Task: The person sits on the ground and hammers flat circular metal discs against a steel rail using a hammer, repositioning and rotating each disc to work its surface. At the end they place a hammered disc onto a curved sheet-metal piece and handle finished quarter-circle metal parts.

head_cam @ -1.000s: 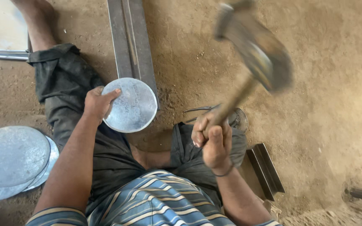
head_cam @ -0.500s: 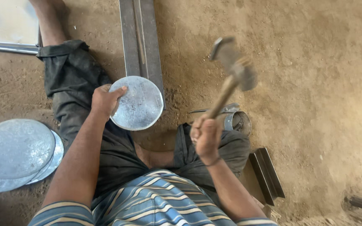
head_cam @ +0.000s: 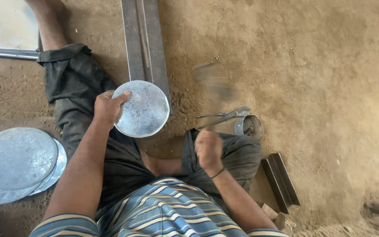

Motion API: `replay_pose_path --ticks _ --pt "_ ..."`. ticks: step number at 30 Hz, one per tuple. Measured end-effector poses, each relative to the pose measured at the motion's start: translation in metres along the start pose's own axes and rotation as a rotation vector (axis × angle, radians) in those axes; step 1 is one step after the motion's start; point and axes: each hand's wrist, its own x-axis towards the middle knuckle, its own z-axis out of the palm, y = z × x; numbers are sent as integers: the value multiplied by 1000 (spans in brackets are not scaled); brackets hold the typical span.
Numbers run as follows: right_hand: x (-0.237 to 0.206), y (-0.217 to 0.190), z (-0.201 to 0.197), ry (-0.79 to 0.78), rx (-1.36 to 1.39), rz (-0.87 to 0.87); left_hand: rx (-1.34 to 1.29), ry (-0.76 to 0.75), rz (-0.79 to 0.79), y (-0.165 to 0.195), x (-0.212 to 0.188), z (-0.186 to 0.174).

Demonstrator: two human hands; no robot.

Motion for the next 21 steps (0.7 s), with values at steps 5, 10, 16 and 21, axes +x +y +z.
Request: replay_pose_path --ticks 5,10,16,21 --pt "10 -24 -15 -15 263 706 43 43 12 0 1 1" --pt "3 -39 -28 37 444 -1 -12 36 1 -6 3 1" --pt "0 5 -1 -82 78 561 24 24 31 -4 2 3" --pt "-1 14 0 -1 199 543 21 31 -44 3 -6 3"
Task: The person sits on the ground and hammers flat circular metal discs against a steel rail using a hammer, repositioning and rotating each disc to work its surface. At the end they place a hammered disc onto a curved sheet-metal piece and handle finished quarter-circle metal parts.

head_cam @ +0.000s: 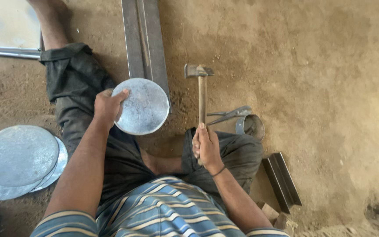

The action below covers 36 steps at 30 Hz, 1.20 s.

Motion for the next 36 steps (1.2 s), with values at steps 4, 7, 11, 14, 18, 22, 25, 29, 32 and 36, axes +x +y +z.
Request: replay_pose_path --ticks 4,7,11,14,18,22,25,29,32,36 --pt "3 -18 13 -52 -395 -70 26 7 40 5 -1 1" --pt "-4 -43 11 -162 -338 18 30 93 84 2 0 4" --pt "-26 -55 0 -188 -65 -267 -101 87 70 -8 -3 6" --pt "-26 -41 9 -147 122 -601 -156 128 152 -13 0 6" --pt "-12 -31 25 -68 -170 -76 -117 189 170 -12 -2 7" --pt "-17 -55 1 -85 45 80 -239 205 211 -19 -5 10" --pt "-30 -54 -19 -72 89 -358 -283 221 182 -30 -5 11" --pt "-15 -15 1 -48 259 -705 -323 221 157 -30 -7 11" --pt "-9 -5 11 22 -303 -170 -262 264 135 -23 -9 13" --pt "-25 -36 -17 -51 86 -12 -397 262 244 -21 -13 15"
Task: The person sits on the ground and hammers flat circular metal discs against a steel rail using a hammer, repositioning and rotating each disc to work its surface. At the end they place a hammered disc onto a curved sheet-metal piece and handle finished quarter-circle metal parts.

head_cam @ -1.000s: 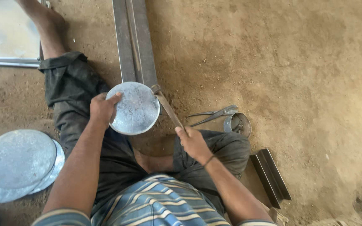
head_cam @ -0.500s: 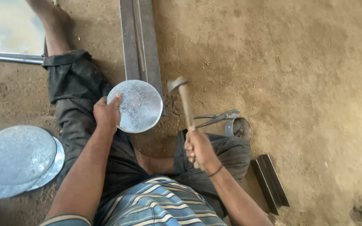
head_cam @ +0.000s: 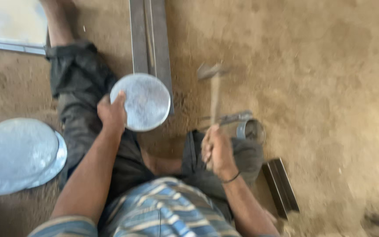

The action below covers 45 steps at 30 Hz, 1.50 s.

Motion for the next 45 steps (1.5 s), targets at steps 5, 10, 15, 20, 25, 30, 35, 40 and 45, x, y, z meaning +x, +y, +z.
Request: replay_pose_path --ticks 5,10,15,20,25,30,35,40,45 --pt "-1 5 -3 0 189 -600 72 47 -24 -11 -1 1" --pt "6 30 30 51 -267 -7 70 113 40 -11 -5 6" --pt "-28 -12 10 1 -67 -206 57 158 18 -12 -14 8" --pt "-9 12 29 -15 120 -716 41 202 0 -14 -13 9" --pt "-9 23 30 77 -303 241 -50 245 -63 -9 -20 12" --pt "-35 -3 15 -7 47 -384 -48 238 27 -17 -23 12" --pt "-15 24 41 16 -69 -322 -92 282 23 -15 -21 12" --pt "-12 39 29 102 -4 92 -3 291 77 -11 -21 10" --pt "11 37 27 87 -59 -175 -83 276 45 -11 -20 9"
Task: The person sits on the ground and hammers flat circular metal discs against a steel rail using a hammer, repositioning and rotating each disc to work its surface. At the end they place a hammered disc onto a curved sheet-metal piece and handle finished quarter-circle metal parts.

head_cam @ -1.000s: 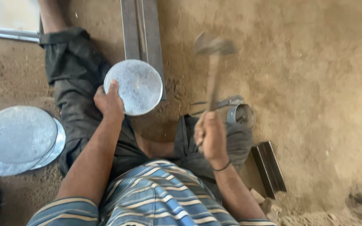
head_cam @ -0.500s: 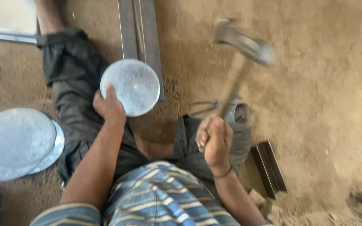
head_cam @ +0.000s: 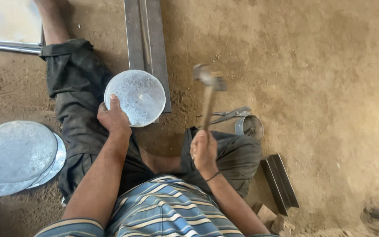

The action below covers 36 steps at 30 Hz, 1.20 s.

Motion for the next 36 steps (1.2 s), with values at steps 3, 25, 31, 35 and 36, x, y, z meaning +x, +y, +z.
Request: replay_pose_path --ticks 3,25,31,35,36 --pt "19 1 5 -75 -177 242 41 9 -32 3 -1 -1" --pt "26 -5 29 -161 -444 324 -32 -33 45 10 -7 -5" --pt "-12 17 -7 -291 -370 367 15 -278 -528 -3 -26 -26" --pt "-23 24 -8 -296 -277 355 297 -249 39 2 -6 -28" --pt "-24 21 -4 -286 -244 370 419 -280 415 7 4 -25"
